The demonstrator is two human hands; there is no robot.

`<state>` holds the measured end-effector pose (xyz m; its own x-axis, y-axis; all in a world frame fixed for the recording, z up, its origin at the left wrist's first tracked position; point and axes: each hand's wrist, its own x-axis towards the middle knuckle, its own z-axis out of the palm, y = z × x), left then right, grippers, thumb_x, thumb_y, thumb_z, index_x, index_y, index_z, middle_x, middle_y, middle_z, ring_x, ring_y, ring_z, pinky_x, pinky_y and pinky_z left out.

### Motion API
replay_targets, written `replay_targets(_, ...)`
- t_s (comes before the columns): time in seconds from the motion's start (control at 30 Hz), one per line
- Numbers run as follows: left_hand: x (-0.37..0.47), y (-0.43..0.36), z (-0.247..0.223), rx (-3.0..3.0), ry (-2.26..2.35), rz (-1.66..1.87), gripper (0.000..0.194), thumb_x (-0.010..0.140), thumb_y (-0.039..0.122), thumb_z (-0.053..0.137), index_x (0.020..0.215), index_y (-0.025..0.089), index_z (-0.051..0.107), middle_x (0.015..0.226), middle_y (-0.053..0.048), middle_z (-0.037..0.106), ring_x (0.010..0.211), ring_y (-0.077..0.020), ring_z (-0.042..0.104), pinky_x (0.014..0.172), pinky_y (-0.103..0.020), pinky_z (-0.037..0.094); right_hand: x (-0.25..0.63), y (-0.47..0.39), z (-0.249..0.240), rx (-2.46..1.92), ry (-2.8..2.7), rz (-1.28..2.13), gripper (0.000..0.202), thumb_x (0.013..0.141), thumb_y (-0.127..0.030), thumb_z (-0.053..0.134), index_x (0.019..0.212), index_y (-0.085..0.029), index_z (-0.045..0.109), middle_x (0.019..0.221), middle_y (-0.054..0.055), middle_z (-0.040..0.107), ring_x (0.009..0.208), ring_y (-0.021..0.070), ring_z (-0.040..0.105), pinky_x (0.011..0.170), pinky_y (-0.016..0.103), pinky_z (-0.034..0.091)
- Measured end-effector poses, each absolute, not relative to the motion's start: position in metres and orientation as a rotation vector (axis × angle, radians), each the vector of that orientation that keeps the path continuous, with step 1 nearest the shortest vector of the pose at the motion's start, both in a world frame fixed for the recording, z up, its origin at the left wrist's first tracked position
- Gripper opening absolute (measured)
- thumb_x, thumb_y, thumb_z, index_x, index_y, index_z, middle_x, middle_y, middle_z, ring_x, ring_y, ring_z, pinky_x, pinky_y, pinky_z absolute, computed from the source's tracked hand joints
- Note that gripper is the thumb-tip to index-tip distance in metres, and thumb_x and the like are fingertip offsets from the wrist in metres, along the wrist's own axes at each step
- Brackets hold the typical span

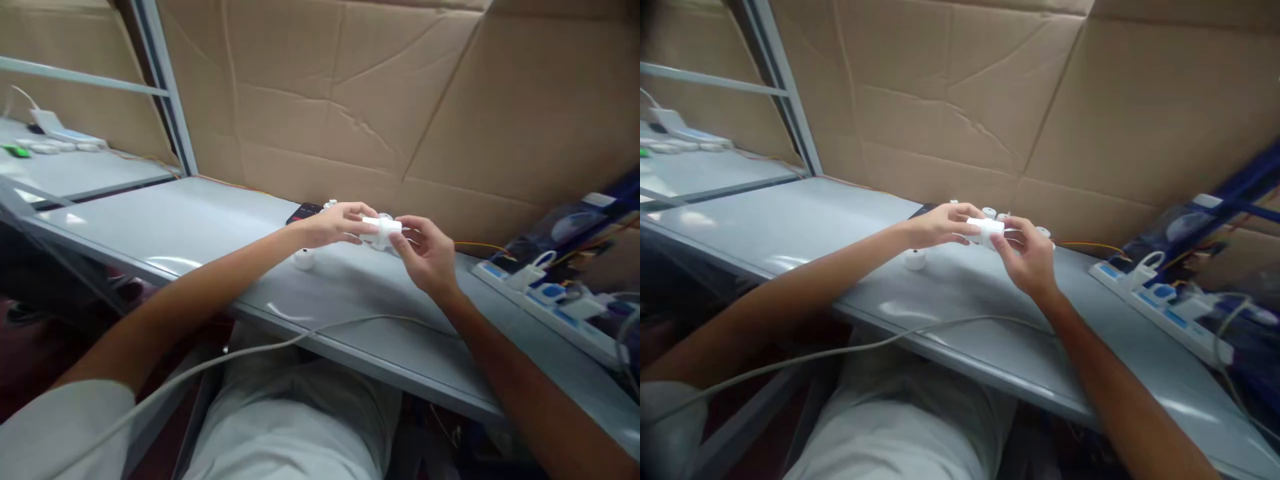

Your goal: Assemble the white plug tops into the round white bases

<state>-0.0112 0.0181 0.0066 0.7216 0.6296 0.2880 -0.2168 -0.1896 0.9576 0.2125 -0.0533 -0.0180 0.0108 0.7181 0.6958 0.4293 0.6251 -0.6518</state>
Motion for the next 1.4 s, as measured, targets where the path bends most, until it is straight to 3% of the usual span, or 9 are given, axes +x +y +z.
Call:
replay_targets(0.13,-0.008,0.021,0.003,1.806,0.298,0.921,0.046,0.061,0.023,0.096,0.102,0.018,0.075,0.108,-0.005,0.074,0.097,-0.0182,0.069,0.093,-0.038,0.053,0.206,-0.052,-0.014,-1.142,-1.367,0.827,0.047,0.088,-0.068,0.078,0.089,-0.021,0.072,0.073,0.005,0.074,0.064,0.0222,0.076,0.060,0.033,0.068)
replay_targets(0.27,-0.006,0.020,0.004,2.022,0.172,1.015,0.030,0.065,0.022,0.092,0.088,0.017,0.074,0.102,-0.006,0.073,0.102,-0.0207,0.068,0.095,-0.037,0.052,0.194,-0.057,-0.008,-1.201,-1.003,1.286,0.021,0.099,-0.042,0.072,0.092,-0.022,0.069,0.065,0.000,0.071,0.053,0.0142,0.069,0.044,0.019,0.057)
replay_targets(0.37,-0.008,0.016,0.006,2.119,0.164,1.039,0.024,0.071,0.025,0.088,0.086,0.016,0.071,0.099,-0.006,0.073,0.102,-0.0202,0.068,0.096,-0.036,0.052,0.188,-0.060,-0.006,-1.161,-0.934,1.398,0.014,0.104,-0.035,0.064,0.099,-0.022,0.069,0.067,-0.001,0.071,0.050,0.0109,0.065,0.042,0.016,0.053)
replay_targets(0.53,-0.014,0.016,0.004,2.296,0.425,0.972,0.046,0.071,0.025,0.084,0.115,0.019,0.068,0.109,-0.005,0.070,0.099,-0.0192,0.067,0.084,-0.031,0.055,0.189,-0.057,-0.013,-1.209,-0.943,1.332,0.033,0.104,-0.050,0.063,0.089,-0.020,0.067,0.066,0.003,0.071,0.053,0.0126,0.066,0.048,0.019,0.056)
replay_targets(0.63,-0.015,0.019,-0.002,2.412,0.557,0.917,0.060,0.072,0.024,0.079,0.130,0.020,0.063,0.106,-0.004,0.068,0.093,-0.0187,0.067,0.081,-0.031,0.055,0.193,-0.056,-0.017,-1.181,-1.059,1.282,0.030,0.093,-0.046,0.078,0.083,-0.020,0.068,0.070,0.003,0.072,0.059,0.0124,0.068,0.056,0.020,0.058)
replay_targets(0.73,-0.016,0.023,-0.008,2.518,0.614,0.799,0.063,0.073,0.025,0.077,0.134,0.019,0.061,0.110,-0.005,0.070,0.092,-0.0197,0.068,0.081,-0.031,0.055,0.196,-0.056,-0.018,-1.172,-1.209,1.219,0.027,0.078,-0.038,0.090,0.090,-0.021,0.073,0.077,0.001,0.073,0.067,0.0129,0.070,0.068,0.023,0.060)
replay_targets(0.83,-0.015,0.023,-0.013,2.614,0.624,0.688,0.057,0.074,0.025,0.076,0.128,0.020,0.061,0.115,-0.007,0.072,0.093,-0.0219,0.069,0.080,-0.031,0.053,0.197,-0.056,-0.020,-1.222,-1.323,1.158,0.029,0.074,-0.035,0.089,0.096,-0.021,0.077,0.083,0.001,0.076,0.075,0.0145,0.072,0.074,0.027,0.061)
replay_targets(1.07,-0.003,0.032,-0.014,2.791,0.864,0.626,0.041,0.085,0.029,0.068,0.125,0.019,0.062,0.119,-0.012,0.073,0.107,-0.0303,0.069,0.091,-0.037,0.051,0.207,-0.044,-0.028,-1.314,-1.436,0.842,0.013,0.079,-0.029,0.082,0.088,-0.022,0.075,0.081,0.002,0.074,0.069,0.0173,0.070,0.068,0.034,0.060)
replay_targets(1.4,0.026,0.067,-0.008,2.863,1.130,0.469,0.066,0.086,0.029,0.071,0.149,0.019,0.055,0.137,-0.016,0.069,0.123,-0.0322,0.067,0.103,-0.037,0.050,0.218,-0.039,-0.031,-1.319,-1.626,0.626,0.007,0.084,-0.026,0.070,0.080,-0.021,0.072,0.070,0.002,0.071,0.065,0.0196,0.069,0.067,0.034,0.055)
